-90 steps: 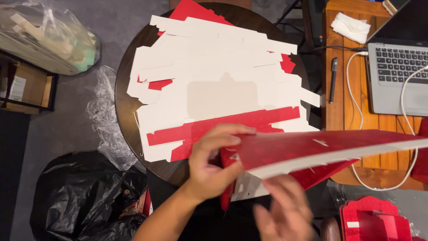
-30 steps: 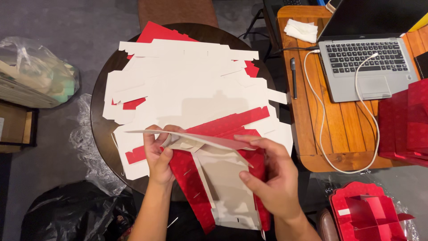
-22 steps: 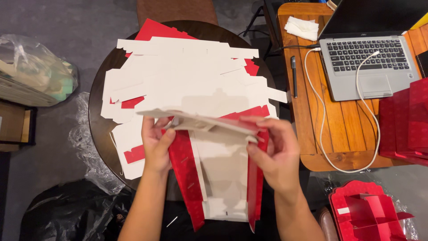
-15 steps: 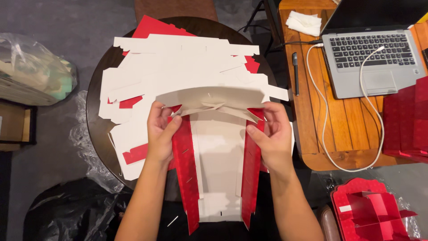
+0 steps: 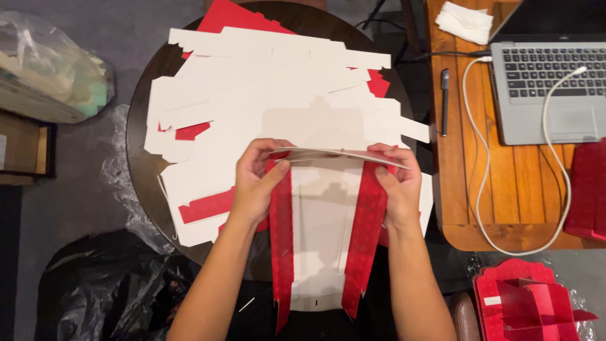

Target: The person folds and assembles flat red-and-white paperboard pieces into small box-like containers. They fold along pre-scored lines, tuck flaps into slots, and stack the finished boxes on the table.

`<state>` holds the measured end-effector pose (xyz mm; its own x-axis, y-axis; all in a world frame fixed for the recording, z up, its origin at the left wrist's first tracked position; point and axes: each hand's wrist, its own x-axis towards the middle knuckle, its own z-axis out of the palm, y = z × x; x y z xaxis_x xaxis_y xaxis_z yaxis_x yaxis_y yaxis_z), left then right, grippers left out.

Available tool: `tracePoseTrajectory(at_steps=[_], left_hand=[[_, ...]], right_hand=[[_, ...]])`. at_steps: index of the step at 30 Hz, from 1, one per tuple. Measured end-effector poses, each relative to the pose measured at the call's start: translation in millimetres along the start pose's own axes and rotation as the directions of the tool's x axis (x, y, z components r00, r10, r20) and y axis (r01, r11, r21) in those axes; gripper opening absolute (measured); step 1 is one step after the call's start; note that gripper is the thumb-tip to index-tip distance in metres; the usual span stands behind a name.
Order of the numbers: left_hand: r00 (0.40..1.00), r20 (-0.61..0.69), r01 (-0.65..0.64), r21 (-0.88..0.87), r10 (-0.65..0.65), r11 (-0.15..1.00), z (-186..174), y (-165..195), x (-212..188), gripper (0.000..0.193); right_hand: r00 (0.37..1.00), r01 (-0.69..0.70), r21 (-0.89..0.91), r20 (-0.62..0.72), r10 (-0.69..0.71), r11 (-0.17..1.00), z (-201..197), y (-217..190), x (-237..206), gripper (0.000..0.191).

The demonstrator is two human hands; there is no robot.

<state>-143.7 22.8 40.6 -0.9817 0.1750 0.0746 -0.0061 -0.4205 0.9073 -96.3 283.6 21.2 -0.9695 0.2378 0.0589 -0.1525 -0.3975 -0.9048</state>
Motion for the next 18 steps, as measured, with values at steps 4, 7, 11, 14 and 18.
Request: tracePoseTrajectory(at_steps=[4, 7, 11, 14, 18], left_hand=[[0.999, -0.002, 0.052, 0.044, -0.052, 0.998, 3.5, 6.9, 4.4, 0.033], [0.989, 0.012, 0.146, 0.128, -0.148, 0.981, 3.9, 14.7, 8.0, 0.047], [0.991, 0.123, 0.025, 0.197, -0.050, 0.980, 7.0, 22.8, 10.4, 0.037], [0.990, 0.106, 0.065, 0.214, -0.089, 0.975, 16.0, 28.5, 4.7, 0.043], [0.991, 0.128, -0.015, 0.361, -0.033, 0.933, 30.4, 46.2, -17.9, 0.069]], right_hand=[[0.999, -0.020, 0.080, 0.034, 0.018, 0.997, -4.8, 8.5, 5.8, 0.029], [0.999, -0.055, 0.054, 0.005, 0.054, 0.997, -2.7, 9.0, 8.0, 0.039], [0.998, -0.054, 0.054, 0.016, 0.053, 0.997, 2.0, 6.6, 10.3, 0.053], [0.996, -0.074, 0.072, -0.044, 0.078, 0.995, 2.1, 4.6, 9.5, 0.052], [0.999, 0.045, 0.074, -0.030, -0.043, 0.996, -3.9, -4.0, 1.2, 0.058]])
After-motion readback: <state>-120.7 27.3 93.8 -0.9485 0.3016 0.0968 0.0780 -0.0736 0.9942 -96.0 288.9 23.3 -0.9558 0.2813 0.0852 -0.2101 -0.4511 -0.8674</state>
